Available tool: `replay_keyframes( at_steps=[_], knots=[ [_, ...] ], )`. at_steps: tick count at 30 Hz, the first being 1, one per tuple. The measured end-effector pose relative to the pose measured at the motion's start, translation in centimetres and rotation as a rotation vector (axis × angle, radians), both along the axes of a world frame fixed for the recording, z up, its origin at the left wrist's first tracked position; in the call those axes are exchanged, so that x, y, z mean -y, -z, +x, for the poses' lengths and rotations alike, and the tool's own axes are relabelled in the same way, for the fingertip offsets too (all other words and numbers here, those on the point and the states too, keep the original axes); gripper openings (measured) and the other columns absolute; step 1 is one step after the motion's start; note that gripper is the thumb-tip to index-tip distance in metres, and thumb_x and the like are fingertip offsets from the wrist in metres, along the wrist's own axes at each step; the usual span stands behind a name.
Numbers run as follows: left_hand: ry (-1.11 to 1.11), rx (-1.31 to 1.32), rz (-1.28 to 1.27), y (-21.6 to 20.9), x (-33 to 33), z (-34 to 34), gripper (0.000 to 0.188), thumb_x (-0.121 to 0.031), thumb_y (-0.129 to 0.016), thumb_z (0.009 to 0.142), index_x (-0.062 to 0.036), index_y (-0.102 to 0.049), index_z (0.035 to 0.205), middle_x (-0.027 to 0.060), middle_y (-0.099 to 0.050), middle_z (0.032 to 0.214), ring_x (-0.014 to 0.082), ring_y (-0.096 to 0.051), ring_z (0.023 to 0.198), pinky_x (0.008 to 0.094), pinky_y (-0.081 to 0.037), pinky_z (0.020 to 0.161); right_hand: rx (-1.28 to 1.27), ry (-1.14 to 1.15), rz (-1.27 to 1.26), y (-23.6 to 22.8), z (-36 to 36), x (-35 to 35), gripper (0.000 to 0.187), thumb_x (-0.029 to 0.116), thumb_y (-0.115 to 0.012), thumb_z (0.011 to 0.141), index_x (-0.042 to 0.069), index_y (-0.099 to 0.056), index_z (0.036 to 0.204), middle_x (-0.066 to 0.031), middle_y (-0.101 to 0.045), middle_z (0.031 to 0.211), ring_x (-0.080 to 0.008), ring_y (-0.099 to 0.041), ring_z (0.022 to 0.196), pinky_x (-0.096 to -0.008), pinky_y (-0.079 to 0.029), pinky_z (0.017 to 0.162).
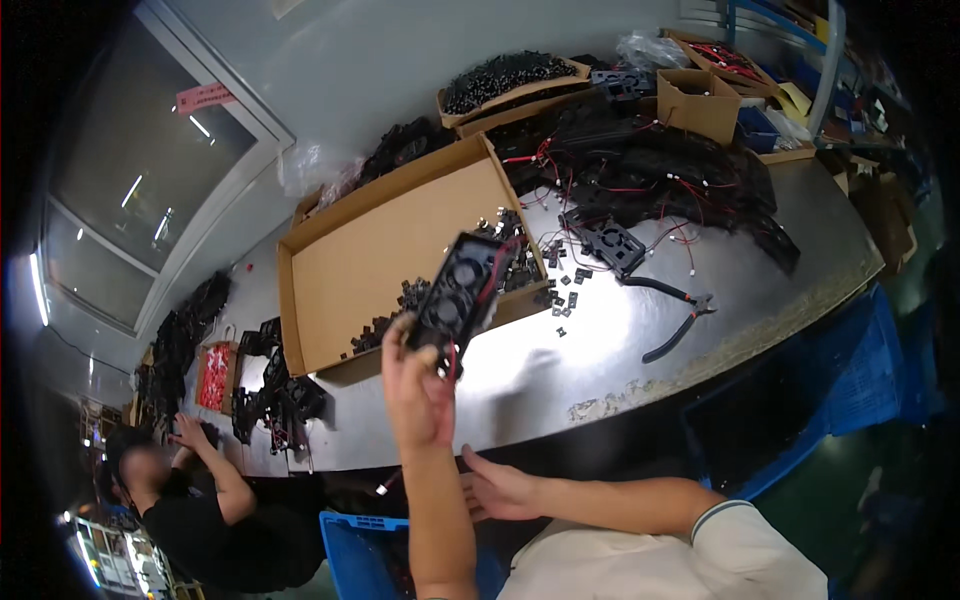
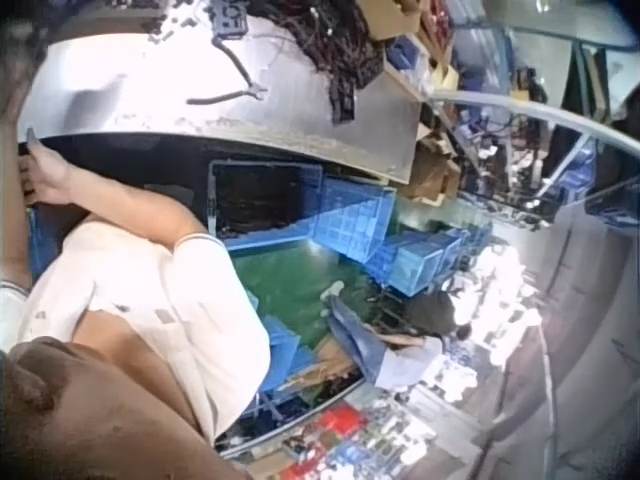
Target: Assembling electronic components by attaching wires and small parts to a plastic base housing.
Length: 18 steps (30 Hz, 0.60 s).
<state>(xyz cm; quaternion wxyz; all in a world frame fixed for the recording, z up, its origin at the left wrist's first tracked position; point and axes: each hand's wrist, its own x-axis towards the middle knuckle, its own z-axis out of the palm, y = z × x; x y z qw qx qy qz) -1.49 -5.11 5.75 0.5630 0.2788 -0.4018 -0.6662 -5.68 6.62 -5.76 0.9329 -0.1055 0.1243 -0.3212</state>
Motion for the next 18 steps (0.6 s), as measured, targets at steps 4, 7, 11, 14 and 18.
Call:
replay_keyframes(
  at_steps=[4,7,11,14,18],
  knots=[
    [-0.021,-0.125,0.098,5.1,-5.3,4.4,0.058,0.005,-0.064,0.08,-0.0027,-0.044,0.134,0.0109,-0.053,0.125,0.0237,-0.057,0.115,0.0366,-0.05,0.097,-0.213,0.075,-0.14,1.7,-4.7,-0.2,0.068,0.06,-0.037,0.102,0.004,-0.051,0.138,-0.0129,-0.061,0.132,-0.0236,-0.057,0.122,-0.04,-0.041,0.107],
    [-0.085,-0.249,0.142,7.9,-8.4,5.3,0.061,0.008,-0.069,0.08,-0.0066,-0.044,0.134,0.0086,-0.053,0.129,0.0243,-0.057,0.118,0.0385,-0.05,0.099,-0.416,0.295,-0.185,-0.5,-10.1,0.0,0.053,0.041,-0.051,0.104,0.004,-0.047,0.141,-0.0149,-0.061,0.132,-0.0252,-0.061,0.118,-0.0375,-0.05,0.099],
    [-0.034,-0.211,0.151,9.8,-9.5,5.0,0.06,0.009,-0.07,0.081,-0.0072,-0.045,0.133,0.0083,-0.053,0.13,0.0225,-0.056,0.119,0.0366,-0.048,0.102,-0.439,0.456,-0.18,-2.9,-13.0,1.5,0.053,0.024,-0.057,0.102,0.001,-0.038,0.146,-0.0177,-0.06,0.128,-0.0272,-0.066,0.111,-0.0376,-0.055,0.094],
    [0.015,-0.123,0.133,10.8,-9.6,4.5,0.061,0.011,-0.071,0.08,-0.0071,-0.046,0.133,0.0082,-0.051,0.132,0.0214,-0.054,0.121,0.0359,-0.046,0.104,-0.542,0.474,-0.214,-2.9,-13.4,2.5,0.049,0.019,-0.06,0.1,0.0,-0.042,0.142,-0.0146,-0.061,0.125,-0.0242,-0.065,0.109,-0.0359,-0.055,0.092],
    [0.12,-0.04,0.033,11.9,-9.5,4.1,0.068,0.013,-0.073,0.077,-0.0062,-0.044,0.135,0.0092,-0.048,0.136,0.0239,-0.049,0.127,0.0392,-0.043,0.107,-0.748,0.571,-0.282,-4.5,-12.4,3.6,0.04,0.014,-0.062,0.098,-0.001,-0.049,0.133,-0.0088,-0.063,0.118,-0.0168,-0.063,0.107,-0.0326,-0.055,0.09]
  ],
)
